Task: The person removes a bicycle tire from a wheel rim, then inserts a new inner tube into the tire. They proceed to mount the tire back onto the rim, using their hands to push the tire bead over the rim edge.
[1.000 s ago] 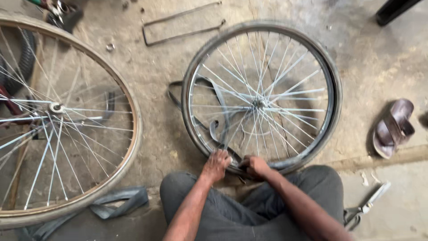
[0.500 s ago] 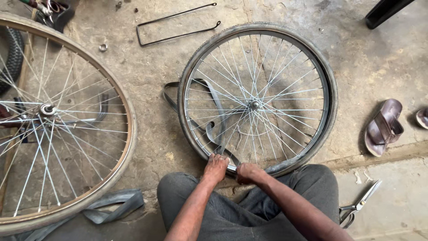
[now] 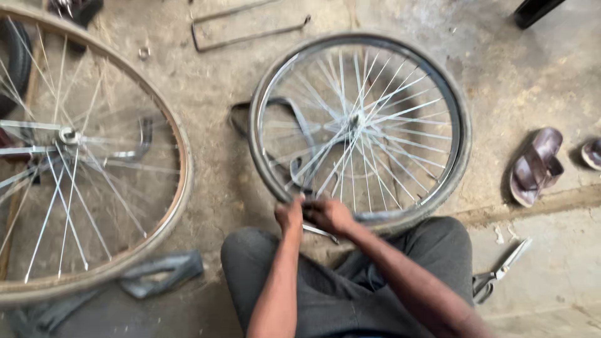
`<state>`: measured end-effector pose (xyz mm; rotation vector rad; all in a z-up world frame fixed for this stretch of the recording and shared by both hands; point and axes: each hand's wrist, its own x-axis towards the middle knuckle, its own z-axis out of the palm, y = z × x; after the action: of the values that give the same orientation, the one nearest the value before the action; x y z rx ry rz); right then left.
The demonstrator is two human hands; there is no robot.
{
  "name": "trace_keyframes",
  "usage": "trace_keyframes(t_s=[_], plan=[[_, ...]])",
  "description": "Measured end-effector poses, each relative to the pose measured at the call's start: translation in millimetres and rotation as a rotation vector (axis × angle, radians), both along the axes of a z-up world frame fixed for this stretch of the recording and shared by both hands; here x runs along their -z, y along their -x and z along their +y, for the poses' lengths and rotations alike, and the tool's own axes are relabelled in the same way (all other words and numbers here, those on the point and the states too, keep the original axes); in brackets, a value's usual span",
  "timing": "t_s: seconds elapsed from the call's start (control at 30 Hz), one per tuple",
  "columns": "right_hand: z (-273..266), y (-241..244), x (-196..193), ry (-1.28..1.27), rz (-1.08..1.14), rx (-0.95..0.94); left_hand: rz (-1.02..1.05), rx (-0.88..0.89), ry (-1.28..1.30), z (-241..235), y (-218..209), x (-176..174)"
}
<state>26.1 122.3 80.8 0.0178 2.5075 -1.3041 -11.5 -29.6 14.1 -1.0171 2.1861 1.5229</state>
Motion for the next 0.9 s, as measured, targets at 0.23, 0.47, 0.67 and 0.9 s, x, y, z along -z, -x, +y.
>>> trace_keyframes(t_s=[0.23, 0.47, 0.67, 0.9], plan=[[60, 4, -22, 0.244, -0.298, 0.1, 0.112, -0.116, 0.086, 7, 25, -32], [80, -15, 3, 0.217, -0.276, -0.036, 0.027, -0.169, -0.253, 6, -7, -9], [73, -32, 60, 0.076, -0.215, -0.157, 0.188, -0.173, -0.258, 5, -12, 1], [49, -66, 45, 0.189, -0.036, -0.149, 0.044, -0.06, -0.068, -2, -2, -24]])
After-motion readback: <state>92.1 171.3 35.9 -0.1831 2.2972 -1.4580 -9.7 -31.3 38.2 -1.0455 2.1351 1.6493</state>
